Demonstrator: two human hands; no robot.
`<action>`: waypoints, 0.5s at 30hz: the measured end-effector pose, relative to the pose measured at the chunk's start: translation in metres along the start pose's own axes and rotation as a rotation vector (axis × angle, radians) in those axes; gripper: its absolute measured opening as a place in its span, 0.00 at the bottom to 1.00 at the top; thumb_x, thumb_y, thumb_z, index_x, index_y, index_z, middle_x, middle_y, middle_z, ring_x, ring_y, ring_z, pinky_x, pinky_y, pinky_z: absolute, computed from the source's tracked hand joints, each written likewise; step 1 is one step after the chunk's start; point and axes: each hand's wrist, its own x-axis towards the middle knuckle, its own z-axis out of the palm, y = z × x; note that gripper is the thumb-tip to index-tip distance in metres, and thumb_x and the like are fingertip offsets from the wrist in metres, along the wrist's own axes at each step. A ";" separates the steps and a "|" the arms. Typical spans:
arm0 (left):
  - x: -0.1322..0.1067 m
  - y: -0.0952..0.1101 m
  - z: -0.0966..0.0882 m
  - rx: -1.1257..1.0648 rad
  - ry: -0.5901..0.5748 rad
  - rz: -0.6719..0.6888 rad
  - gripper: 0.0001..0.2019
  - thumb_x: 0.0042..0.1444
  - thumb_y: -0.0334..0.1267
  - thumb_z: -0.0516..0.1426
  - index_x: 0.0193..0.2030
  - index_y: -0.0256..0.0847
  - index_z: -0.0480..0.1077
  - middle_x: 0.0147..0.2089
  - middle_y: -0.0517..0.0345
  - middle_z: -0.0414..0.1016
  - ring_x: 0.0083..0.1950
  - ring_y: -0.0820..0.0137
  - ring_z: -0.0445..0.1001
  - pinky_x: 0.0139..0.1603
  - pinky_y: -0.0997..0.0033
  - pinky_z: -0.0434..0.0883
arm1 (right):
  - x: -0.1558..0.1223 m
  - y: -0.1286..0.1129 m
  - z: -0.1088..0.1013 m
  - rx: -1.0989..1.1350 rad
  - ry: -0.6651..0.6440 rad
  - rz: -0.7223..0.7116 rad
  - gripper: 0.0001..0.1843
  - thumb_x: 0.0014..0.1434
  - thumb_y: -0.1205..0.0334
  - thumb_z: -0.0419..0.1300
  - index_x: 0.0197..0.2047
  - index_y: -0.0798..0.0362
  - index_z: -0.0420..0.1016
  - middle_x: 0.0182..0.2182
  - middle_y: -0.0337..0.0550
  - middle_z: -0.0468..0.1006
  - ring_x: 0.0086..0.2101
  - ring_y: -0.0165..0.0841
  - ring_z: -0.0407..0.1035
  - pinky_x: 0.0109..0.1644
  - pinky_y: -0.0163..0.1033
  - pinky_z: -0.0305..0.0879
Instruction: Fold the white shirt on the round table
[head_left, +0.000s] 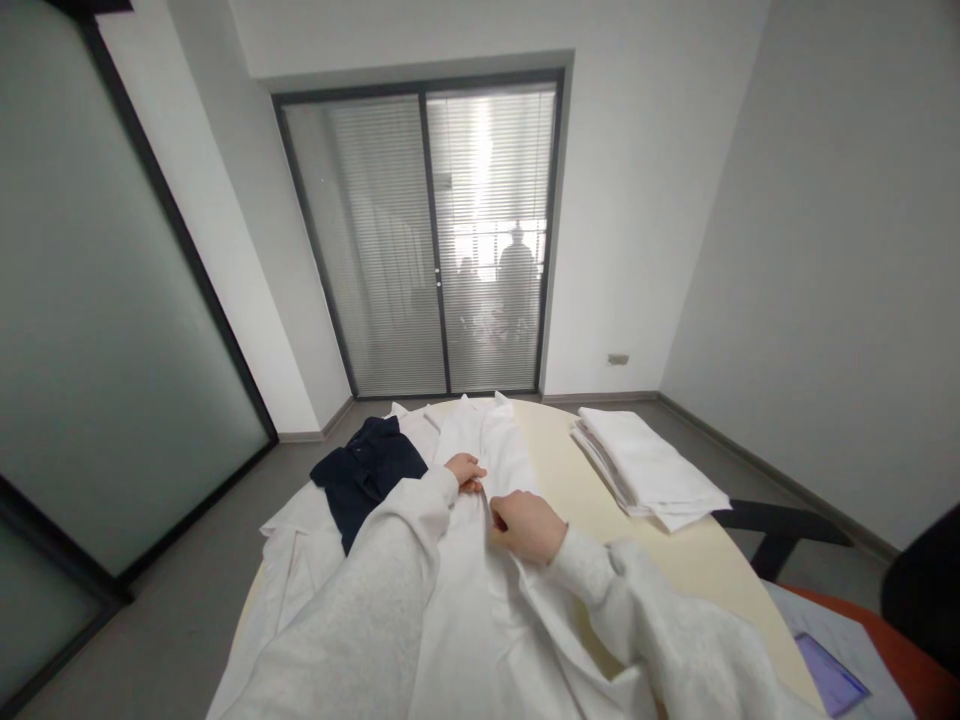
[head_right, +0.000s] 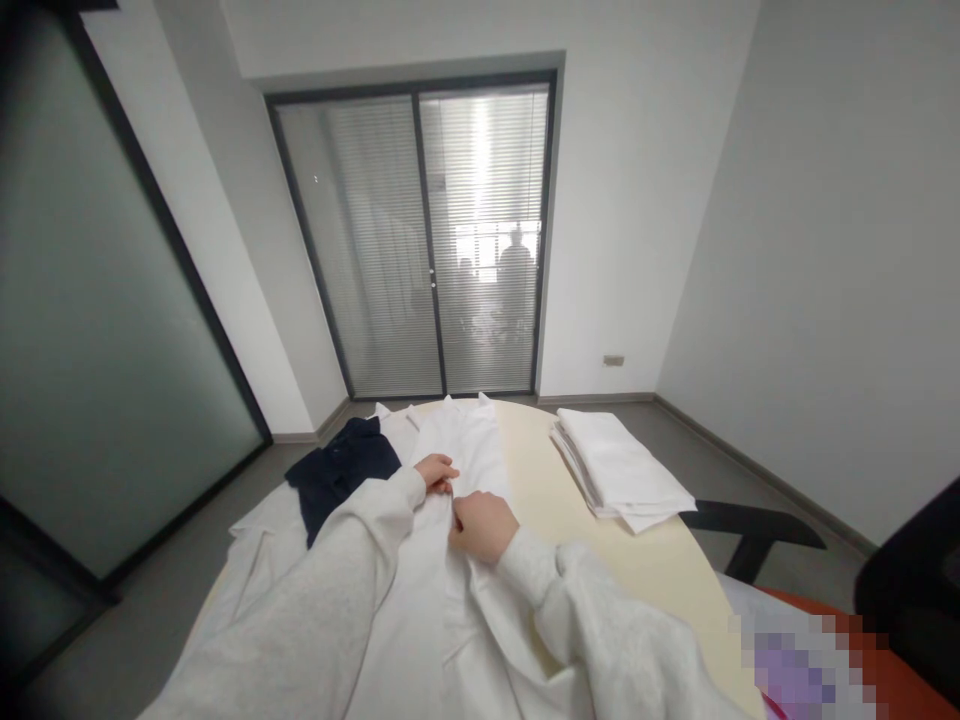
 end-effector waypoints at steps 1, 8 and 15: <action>-0.002 0.000 -0.001 0.069 0.024 0.003 0.17 0.45 0.34 0.59 0.44 0.34 0.65 0.24 0.57 0.71 0.23 0.69 0.70 0.25 0.71 0.65 | 0.000 -0.001 0.003 0.003 -0.046 -0.014 0.10 0.48 0.61 0.54 0.31 0.53 0.74 0.28 0.47 0.76 0.28 0.35 0.69 0.29 0.34 0.55; -0.014 0.000 -0.003 0.985 0.261 0.530 0.21 0.54 0.50 0.51 0.53 0.47 0.63 0.59 0.52 0.62 0.60 0.60 0.58 0.58 0.57 0.56 | 0.012 0.005 0.017 0.309 -0.085 -0.142 0.10 0.54 0.60 0.52 0.29 0.55 0.72 0.25 0.41 0.75 0.27 0.29 0.66 0.33 0.32 0.58; -0.005 -0.014 0.003 1.096 -0.010 0.535 0.23 0.58 0.47 0.46 0.62 0.58 0.51 0.68 0.65 0.43 0.68 0.65 0.39 0.63 0.45 0.38 | 0.013 0.015 0.049 0.131 0.220 -0.286 0.24 0.54 0.55 0.55 0.54 0.52 0.64 0.59 0.55 0.54 0.57 0.44 0.48 0.57 0.51 0.47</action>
